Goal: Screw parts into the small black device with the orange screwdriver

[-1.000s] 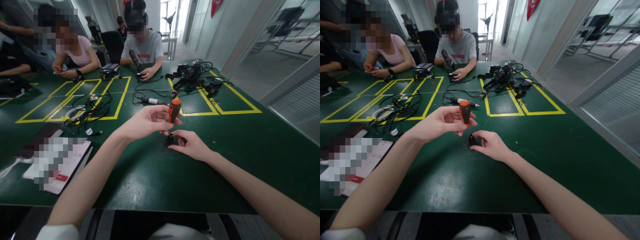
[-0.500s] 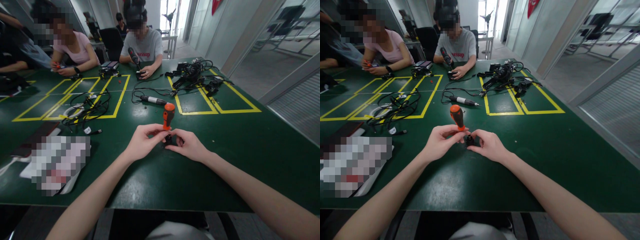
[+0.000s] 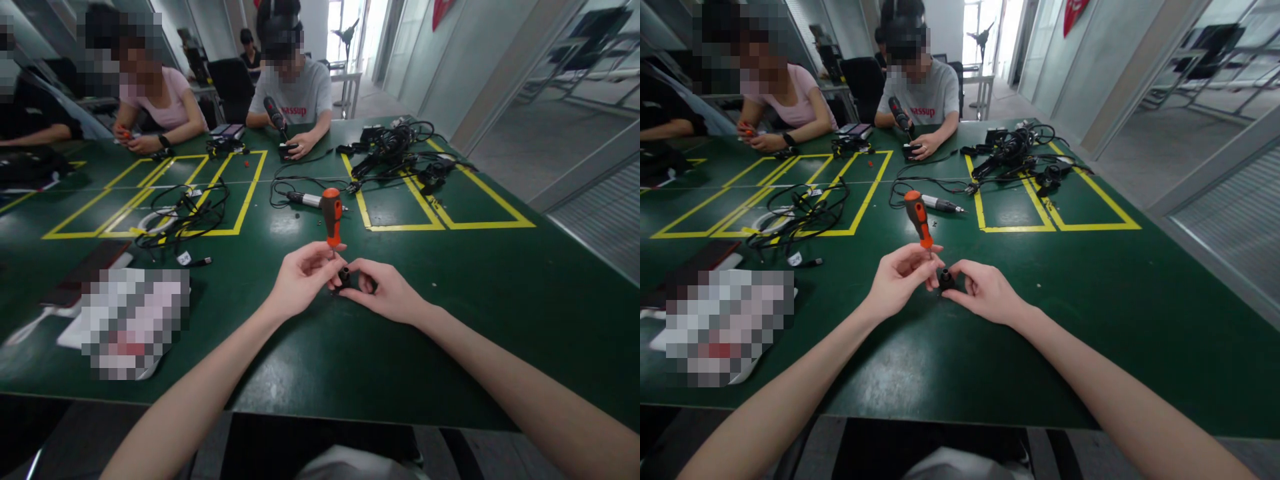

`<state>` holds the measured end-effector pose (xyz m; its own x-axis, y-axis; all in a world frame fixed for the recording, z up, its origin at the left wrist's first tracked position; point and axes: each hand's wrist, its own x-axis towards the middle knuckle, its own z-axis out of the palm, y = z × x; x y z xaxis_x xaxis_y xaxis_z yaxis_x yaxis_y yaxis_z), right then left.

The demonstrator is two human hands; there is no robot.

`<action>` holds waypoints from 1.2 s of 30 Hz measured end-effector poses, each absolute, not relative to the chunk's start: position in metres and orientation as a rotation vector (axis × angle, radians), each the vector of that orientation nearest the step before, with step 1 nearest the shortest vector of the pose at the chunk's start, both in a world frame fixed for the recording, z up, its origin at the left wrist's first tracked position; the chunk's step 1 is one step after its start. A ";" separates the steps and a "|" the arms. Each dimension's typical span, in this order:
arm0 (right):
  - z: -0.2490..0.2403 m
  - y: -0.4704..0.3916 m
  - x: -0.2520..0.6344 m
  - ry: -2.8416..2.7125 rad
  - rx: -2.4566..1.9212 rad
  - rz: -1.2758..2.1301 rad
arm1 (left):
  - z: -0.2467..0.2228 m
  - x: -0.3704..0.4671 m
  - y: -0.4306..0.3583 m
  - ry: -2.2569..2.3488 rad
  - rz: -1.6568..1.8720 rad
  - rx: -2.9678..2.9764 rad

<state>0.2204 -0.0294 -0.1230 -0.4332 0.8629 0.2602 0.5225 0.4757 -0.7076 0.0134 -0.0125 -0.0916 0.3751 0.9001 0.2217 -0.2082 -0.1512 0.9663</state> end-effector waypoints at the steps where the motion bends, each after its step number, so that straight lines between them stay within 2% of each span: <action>1: -0.123 -0.029 0.221 -2.116 -1.137 0.721 | -0.092 0.013 -0.012 0.674 1.111 1.395; 12: -0.119 -0.026 0.224 -2.180 -1.010 0.747 | -0.094 0.012 -0.012 0.747 1.221 1.403; 26: -0.125 -0.025 0.223 -2.197 -0.998 0.710 | -0.086 0.004 -0.014 0.663 1.122 1.568; 36: -0.122 -0.026 0.222 -2.188 -1.036 0.733 | -0.090 0.013 -0.010 0.684 1.097 1.359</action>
<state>0.2219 -0.0255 -0.1221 -0.5135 0.8106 0.2815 0.4777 0.5425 -0.6910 0.0134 -0.0104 -0.0902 0.3821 0.9015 0.2031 -0.2145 -0.1272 0.9684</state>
